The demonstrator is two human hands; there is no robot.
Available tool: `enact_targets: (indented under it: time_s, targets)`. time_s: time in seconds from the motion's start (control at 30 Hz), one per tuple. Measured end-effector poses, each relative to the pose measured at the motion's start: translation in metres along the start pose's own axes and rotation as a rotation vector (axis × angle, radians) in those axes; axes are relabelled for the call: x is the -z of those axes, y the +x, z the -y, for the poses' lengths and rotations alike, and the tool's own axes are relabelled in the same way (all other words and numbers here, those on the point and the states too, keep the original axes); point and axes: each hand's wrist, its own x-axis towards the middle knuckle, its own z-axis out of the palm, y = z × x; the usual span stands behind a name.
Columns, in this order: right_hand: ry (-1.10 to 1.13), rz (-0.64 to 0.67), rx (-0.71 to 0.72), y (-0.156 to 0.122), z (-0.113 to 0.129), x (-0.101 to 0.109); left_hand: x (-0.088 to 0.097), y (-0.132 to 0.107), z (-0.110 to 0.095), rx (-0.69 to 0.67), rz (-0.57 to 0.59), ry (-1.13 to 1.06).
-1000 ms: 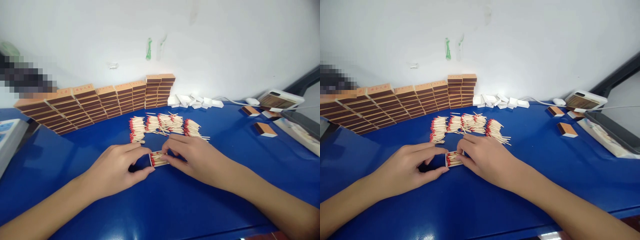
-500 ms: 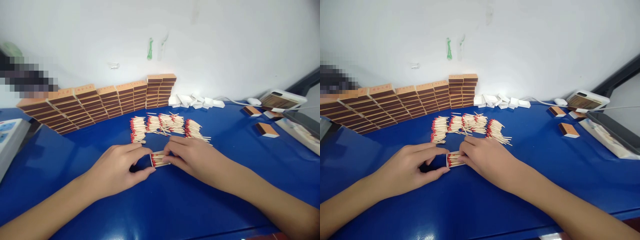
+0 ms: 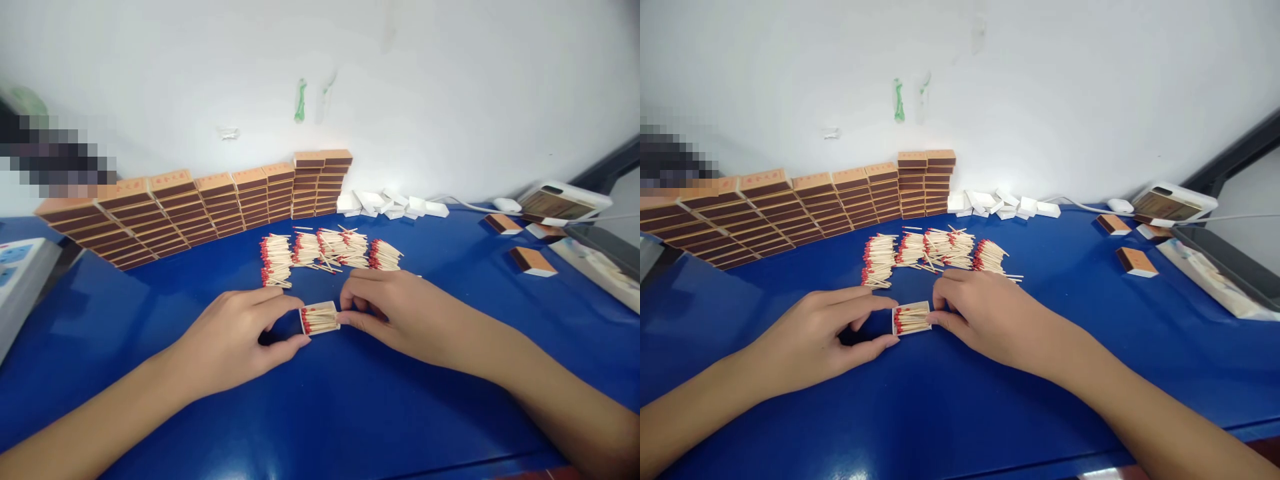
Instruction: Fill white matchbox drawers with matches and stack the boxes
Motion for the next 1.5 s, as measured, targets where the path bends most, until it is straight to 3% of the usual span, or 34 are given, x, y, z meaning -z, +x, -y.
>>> enact_targets:
  time_s: [0.13, 0.37, 0.73, 1.17, 1.33, 1.5]
  targets:
    - [0.043, 0.013, 0.026, 0.000, -0.001, 0.000, 0.000, 0.000, 0.000, -0.003, -0.006, 0.001]
    - [0.007, -0.077, 0.081, 0.003, 0.000, -0.003, 0.001, 0.000, 0.000, 0.003, -0.002, 0.004]
    - [0.030, 0.003, 0.056, 0.002, 0.000, -0.001, 0.001, 0.000, -0.001, -0.002, 0.003, -0.006]
    - [-0.018, -0.053, 0.121, 0.007, 0.004, -0.014, 0.001, 0.001, -0.001, -0.005, 0.000, -0.014]
    - [-0.032, -0.193, 0.104, 0.008, -0.004, -0.011, 0.001, 0.000, -0.001, -0.001, -0.002, -0.004]
    - [-0.146, -0.320, -0.059, 0.013, -0.021, -0.009, 0.001, -0.001, -0.001, 0.002, -0.006, -0.002]
